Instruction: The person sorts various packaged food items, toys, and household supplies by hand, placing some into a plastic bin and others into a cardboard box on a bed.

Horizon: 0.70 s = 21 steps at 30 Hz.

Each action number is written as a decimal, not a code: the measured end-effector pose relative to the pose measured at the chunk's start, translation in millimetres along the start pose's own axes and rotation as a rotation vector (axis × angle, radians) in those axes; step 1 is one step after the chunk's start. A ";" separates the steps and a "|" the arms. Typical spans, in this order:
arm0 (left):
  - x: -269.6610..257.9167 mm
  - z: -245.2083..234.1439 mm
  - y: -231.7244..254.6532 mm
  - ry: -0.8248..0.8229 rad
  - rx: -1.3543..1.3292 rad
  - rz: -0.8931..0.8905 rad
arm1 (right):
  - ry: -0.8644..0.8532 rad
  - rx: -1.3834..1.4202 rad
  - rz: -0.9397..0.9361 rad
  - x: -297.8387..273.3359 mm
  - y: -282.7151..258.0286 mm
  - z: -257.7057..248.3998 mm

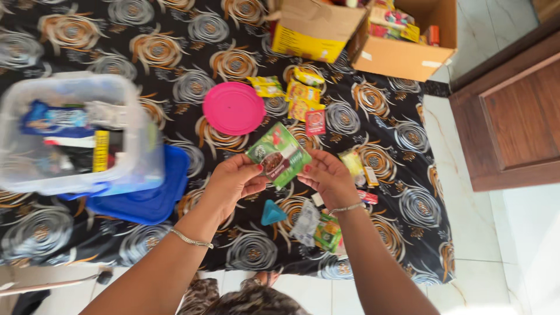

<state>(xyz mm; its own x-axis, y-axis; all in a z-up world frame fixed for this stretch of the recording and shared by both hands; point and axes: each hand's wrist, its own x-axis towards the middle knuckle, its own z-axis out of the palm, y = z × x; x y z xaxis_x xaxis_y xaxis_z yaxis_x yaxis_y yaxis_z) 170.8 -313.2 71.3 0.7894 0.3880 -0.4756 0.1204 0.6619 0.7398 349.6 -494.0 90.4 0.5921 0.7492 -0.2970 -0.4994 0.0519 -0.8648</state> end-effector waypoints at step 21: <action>-102.4 -249.0 107.9 0.205 0.019 0.243 | -0.145 -0.145 0.080 62.7 75.9 276.8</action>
<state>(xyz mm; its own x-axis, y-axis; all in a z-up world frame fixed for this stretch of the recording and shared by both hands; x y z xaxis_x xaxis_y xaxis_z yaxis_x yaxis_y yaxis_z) -46.9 -121.8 81.3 0.6589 0.6559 -0.3682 -0.0446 0.5227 0.8513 173.8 -260.3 118.3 0.4517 0.8347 -0.3150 -0.4392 -0.0993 -0.8929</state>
